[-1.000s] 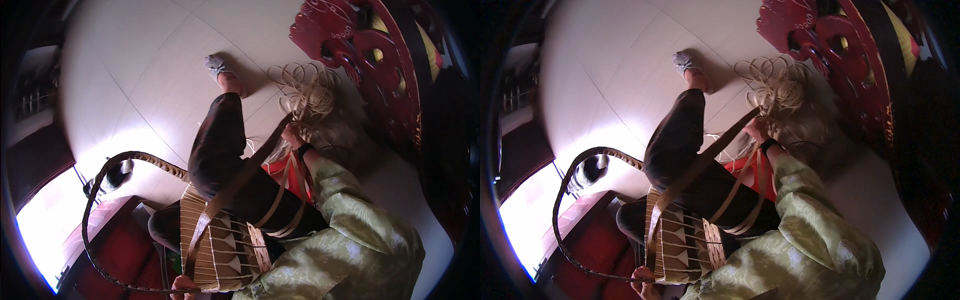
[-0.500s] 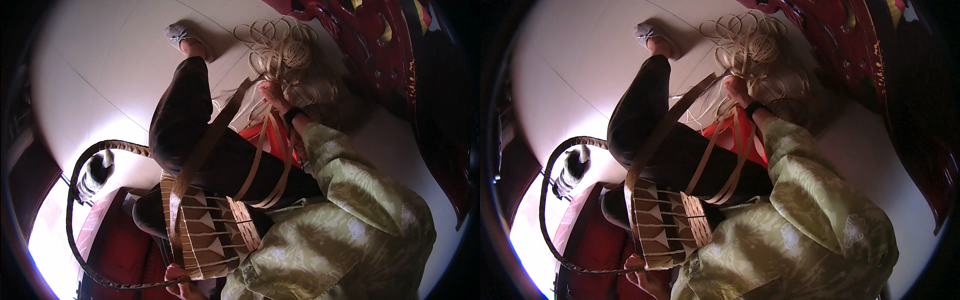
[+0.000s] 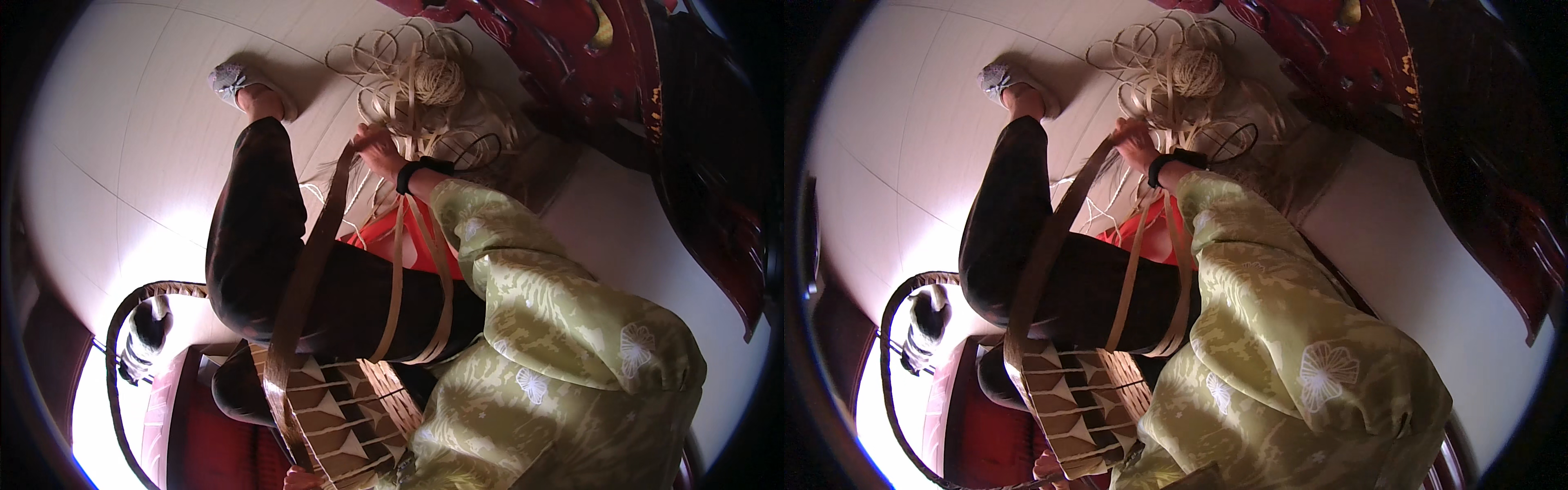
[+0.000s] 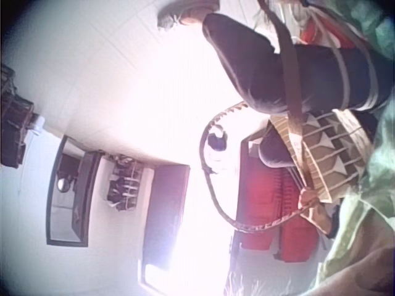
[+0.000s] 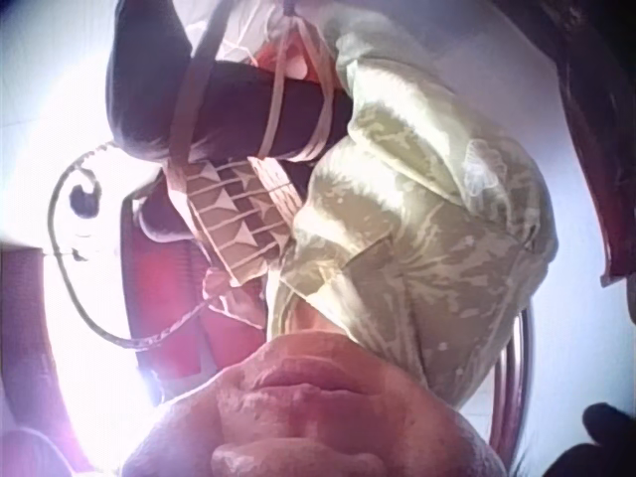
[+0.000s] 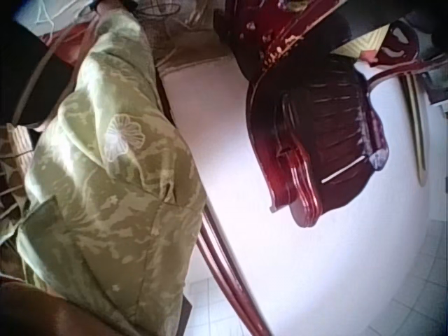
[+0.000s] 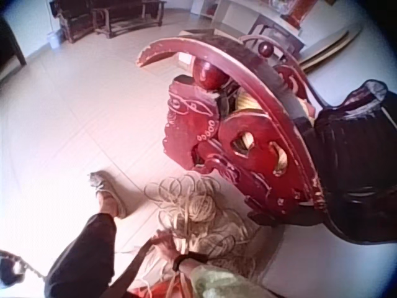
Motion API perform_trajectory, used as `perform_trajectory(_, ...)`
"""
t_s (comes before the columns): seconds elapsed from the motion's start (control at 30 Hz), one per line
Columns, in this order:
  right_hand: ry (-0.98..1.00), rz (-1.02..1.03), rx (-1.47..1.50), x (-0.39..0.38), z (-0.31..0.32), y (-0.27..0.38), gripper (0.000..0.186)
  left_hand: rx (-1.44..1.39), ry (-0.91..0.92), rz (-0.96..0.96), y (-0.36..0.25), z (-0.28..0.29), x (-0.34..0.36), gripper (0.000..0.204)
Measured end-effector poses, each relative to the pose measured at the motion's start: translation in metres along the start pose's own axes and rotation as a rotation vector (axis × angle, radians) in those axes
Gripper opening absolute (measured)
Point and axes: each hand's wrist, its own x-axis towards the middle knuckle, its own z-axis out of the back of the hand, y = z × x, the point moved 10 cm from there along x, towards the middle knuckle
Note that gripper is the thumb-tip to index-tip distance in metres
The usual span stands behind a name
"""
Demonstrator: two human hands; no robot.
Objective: The person weaves a basket by hand, threading strips of material through the frame and wrapping the handle. They pick up thin fibers and use a needle to lace them through the base of the basket, securing the weave.
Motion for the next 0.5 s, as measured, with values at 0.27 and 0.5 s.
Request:
perform_trajectory(0.27, 0.514, 0.466, -0.876, -0.020, -0.005, 0.043, 0.011, 0.030, -0.042, -0.009, -0.006, 0.004, 0.003, 0.039)
perform_trajectory(0.5, 0.547, 0.308, -0.787, -0.089, -0.007, 0.003, 0.020, 0.062, -0.025, -0.059, -0.005, -0.008, 0.008, 0.041)
